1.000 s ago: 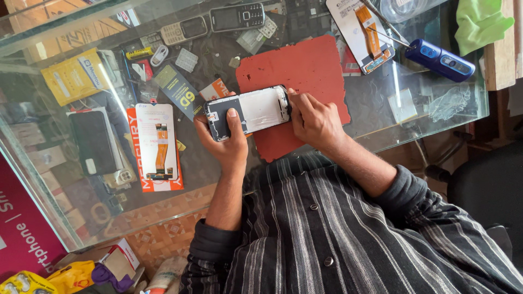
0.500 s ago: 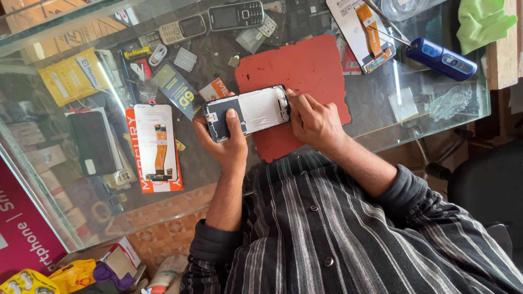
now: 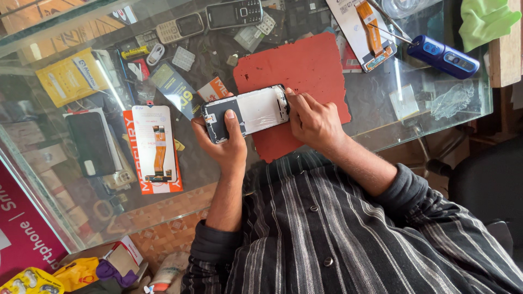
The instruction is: The person pries open a smartphone using a metal spudger, then uses a screwdriver to work on the exposed frame. They apply liquid from a small bottle to the phone and continue prying and peeling the screen assembly away from the body over a red mat on a glass counter.
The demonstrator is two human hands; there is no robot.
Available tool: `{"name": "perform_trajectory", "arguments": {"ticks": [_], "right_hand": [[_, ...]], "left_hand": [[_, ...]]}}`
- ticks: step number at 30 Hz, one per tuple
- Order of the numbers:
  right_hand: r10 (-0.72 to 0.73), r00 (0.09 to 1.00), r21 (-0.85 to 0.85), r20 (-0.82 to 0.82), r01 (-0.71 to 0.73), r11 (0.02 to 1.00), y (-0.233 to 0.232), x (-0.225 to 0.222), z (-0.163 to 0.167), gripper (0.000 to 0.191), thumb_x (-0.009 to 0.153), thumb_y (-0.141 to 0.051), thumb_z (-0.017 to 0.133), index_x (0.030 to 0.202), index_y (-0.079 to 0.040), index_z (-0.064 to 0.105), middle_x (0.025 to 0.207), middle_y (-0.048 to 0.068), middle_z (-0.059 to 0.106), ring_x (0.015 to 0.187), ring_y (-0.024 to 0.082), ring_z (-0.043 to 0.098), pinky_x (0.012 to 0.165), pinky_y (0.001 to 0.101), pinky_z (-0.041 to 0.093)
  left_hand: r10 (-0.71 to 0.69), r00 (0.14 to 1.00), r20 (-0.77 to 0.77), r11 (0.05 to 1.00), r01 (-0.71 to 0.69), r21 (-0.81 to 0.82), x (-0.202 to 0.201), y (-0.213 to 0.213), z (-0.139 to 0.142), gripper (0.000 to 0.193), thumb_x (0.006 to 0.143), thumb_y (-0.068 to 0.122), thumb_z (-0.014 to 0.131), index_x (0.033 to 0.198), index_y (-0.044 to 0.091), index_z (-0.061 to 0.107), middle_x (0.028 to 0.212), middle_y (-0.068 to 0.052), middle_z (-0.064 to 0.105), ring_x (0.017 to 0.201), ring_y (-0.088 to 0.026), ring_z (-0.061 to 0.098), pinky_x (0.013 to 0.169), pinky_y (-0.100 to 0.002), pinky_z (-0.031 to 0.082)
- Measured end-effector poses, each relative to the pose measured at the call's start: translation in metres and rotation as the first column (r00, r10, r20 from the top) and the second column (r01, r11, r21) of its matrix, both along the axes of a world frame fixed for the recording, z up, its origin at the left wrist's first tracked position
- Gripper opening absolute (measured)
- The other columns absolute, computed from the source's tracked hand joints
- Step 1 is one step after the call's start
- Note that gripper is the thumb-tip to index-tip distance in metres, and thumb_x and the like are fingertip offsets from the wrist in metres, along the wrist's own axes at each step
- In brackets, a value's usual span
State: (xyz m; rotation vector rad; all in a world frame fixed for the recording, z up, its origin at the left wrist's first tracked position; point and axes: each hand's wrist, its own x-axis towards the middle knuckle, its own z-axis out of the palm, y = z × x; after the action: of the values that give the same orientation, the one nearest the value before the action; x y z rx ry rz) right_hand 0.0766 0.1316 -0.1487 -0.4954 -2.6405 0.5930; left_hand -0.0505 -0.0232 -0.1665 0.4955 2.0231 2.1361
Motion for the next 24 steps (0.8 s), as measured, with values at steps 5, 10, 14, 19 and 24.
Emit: {"name": "perform_trajectory", "arguments": {"ticks": [5,10,14,19,24], "right_hand": [[-0.033,0.999,-0.035,-0.028,0.032,0.999,-0.003,-0.002,0.005,0.038,0.092,0.002,0.064,0.130,0.001,0.062,0.094,0.009,0.068,0.071,0.026,0.068,0.052,0.0378,0.050],[-0.080,0.996,-0.122,0.042,0.085,0.989,-0.003,0.001,0.013,0.033,0.091,0.002,0.065,0.124,0.000,0.063,0.089,0.012,0.069,0.064,0.031,0.066,0.050,0.0411,0.049],[-0.079,0.995,-0.146,0.065,0.088,0.985,-0.002,0.003,0.016,0.028,0.092,0.002,0.064,0.120,-0.001,0.063,0.087,0.013,0.068,0.064,0.032,0.066,0.051,0.0430,0.049],[-0.018,0.999,-0.135,-0.045,0.012,0.991,0.003,-0.002,0.010,0.033,0.094,0.005,0.062,0.127,0.001,0.061,0.091,0.012,0.069,0.069,0.032,0.067,0.053,0.0414,0.051],[0.014,0.999,-0.104,-0.032,-0.017,0.994,0.003,-0.008,0.006,0.037,0.091,0.004,0.064,0.127,0.001,0.063,0.086,0.012,0.067,0.066,0.031,0.067,0.051,0.0420,0.050]], "left_hand": [[0.015,1.000,0.000,1.000,-0.015,-0.017,0.002,-0.001,-0.001,0.028,0.103,0.009,0.067,0.118,-0.002,0.046,0.122,-0.019,0.069,0.109,-0.018,0.067,0.097,-0.033,0.056],[0.025,1.000,-0.019,0.999,-0.025,-0.026,0.004,-0.001,0.000,0.028,0.103,0.008,0.068,0.118,-0.002,0.046,0.123,-0.019,0.068,0.109,-0.018,0.066,0.097,-0.033,0.056],[0.002,1.000,-0.021,1.000,-0.002,0.000,0.005,-0.001,0.001,0.028,0.104,0.009,0.067,0.118,-0.001,0.045,0.125,-0.020,0.068,0.114,-0.020,0.068,0.100,-0.034,0.056],[-0.011,1.000,-0.012,1.000,0.011,-0.002,0.001,-0.001,-0.002,0.027,0.103,0.008,0.067,0.117,-0.002,0.046,0.125,-0.023,0.069,0.116,-0.022,0.069,0.101,-0.035,0.057],[0.008,1.000,0.019,1.000,-0.008,-0.004,0.001,-0.001,-0.004,0.026,0.103,0.006,0.067,0.117,-0.003,0.046,0.123,-0.022,0.070,0.114,-0.022,0.069,0.100,-0.035,0.057]]}}
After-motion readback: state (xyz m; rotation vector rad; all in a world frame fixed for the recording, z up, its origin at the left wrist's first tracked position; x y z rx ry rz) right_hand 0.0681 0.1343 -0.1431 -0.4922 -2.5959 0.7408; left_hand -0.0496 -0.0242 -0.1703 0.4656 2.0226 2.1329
